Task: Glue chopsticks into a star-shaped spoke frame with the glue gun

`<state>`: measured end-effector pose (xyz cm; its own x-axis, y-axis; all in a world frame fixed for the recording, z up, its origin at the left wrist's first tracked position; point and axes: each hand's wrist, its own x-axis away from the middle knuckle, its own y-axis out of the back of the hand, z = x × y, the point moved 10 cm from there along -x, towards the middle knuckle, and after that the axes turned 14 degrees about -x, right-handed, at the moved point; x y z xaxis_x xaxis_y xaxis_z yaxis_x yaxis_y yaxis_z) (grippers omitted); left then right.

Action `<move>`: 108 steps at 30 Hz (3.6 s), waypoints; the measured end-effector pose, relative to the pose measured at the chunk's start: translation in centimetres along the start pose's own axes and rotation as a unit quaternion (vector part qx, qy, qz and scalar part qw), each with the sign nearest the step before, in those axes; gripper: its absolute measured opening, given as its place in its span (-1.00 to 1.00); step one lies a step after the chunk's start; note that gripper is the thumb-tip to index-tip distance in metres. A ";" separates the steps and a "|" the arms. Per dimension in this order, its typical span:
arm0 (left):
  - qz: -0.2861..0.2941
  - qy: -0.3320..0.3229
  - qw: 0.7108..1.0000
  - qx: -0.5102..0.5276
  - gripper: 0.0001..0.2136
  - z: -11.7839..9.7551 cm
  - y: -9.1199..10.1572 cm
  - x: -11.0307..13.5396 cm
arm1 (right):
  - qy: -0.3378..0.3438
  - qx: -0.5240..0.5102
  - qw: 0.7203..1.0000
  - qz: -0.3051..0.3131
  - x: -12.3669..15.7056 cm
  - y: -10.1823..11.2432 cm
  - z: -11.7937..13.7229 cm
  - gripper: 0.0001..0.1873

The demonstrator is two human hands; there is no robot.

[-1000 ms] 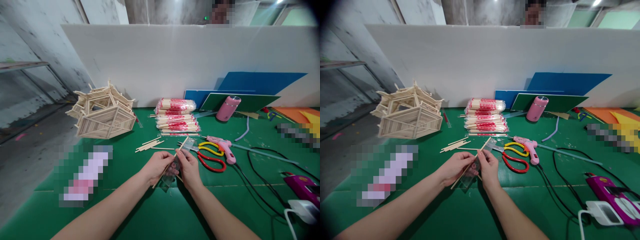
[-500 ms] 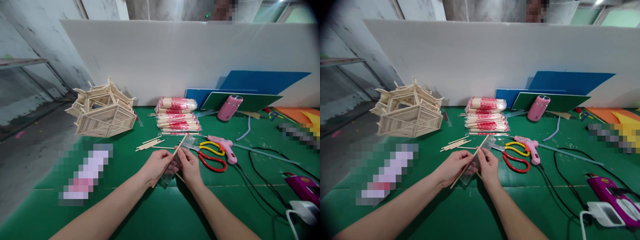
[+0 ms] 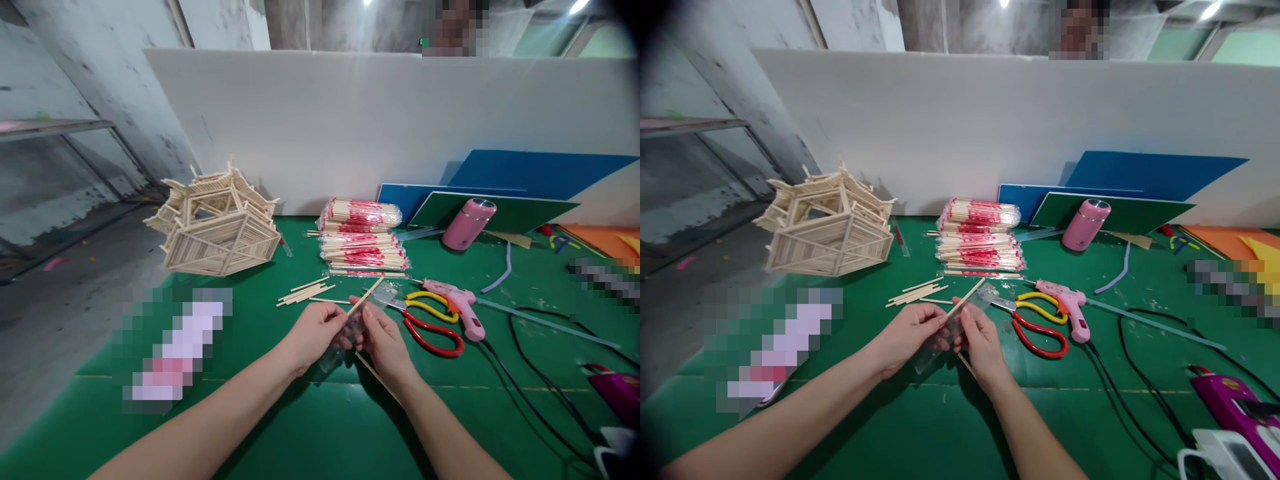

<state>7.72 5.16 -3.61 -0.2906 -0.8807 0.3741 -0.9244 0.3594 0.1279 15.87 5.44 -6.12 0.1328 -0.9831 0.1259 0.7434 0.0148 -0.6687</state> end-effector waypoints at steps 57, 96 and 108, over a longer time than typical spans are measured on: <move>0.067 0.023 0.994 -0.087 -0.85 0.2 1.7 0.3 | -0.060 0.007 0.997 0.043 0.7 -1.4 -1.1 -0.84; 0.134 -0.027 0.970 -0.203 -0.84 -2.8 1.2 -1.2 | 0.014 -0.057 0.998 -0.031 1.1 -0.5 -0.8 -0.81; 0.159 -0.054 0.959 -0.228 -0.83 -2.9 1.1 -1.4 | 0.010 -0.066 0.997 -0.025 1.1 -0.5 -0.9 -0.81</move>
<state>7.80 7.71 -1.37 -0.5870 -0.7218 0.3667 -0.5872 0.6914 0.4210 15.03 4.19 -6.26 0.0839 -0.9853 0.1487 0.6556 -0.0578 -0.7529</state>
